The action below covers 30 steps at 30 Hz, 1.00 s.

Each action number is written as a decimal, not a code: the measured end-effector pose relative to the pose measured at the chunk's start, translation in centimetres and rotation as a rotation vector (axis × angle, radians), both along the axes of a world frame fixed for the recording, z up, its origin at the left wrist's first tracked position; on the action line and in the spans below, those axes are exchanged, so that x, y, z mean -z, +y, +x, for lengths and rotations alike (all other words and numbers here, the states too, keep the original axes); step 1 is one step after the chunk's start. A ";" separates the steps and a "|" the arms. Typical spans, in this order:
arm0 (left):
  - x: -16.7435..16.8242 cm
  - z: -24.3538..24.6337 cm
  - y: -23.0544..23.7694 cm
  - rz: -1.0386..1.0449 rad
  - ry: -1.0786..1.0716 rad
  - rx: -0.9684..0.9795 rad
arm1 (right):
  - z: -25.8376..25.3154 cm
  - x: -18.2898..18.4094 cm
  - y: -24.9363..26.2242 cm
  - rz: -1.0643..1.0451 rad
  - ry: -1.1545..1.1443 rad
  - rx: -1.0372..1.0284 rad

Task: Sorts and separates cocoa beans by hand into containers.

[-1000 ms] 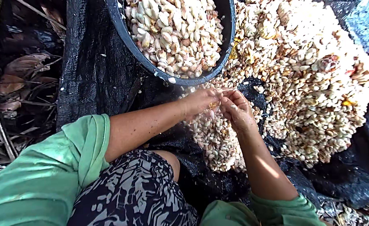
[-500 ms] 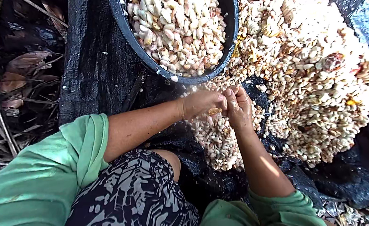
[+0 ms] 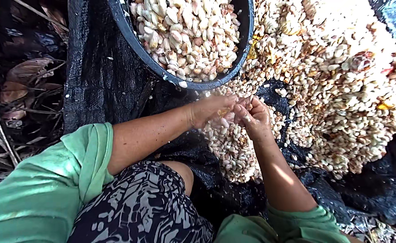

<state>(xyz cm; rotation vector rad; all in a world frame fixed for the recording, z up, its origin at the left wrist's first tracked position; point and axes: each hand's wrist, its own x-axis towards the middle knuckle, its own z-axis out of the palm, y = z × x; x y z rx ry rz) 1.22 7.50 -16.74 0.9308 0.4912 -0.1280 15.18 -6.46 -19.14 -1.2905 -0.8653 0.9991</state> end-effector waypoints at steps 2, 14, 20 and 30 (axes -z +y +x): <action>0.3 0.0 0.2 -0.052 -0.067 0.057 | -0.2 0.3 -0.3 0.026 0.096 0.066; -0.2 0.1 -0.3 -0.124 -0.006 -0.149 | -2.5 1.0 -0.4 0.000 0.022 0.061; -0.9 0.7 -0.8 0.011 0.080 -0.189 | -3.9 0.9 -0.2 0.000 -0.190 0.100; -1.0 -0.1 -0.9 0.068 0.012 -0.038 | -4.9 2.0 0.0 -0.070 0.058 0.270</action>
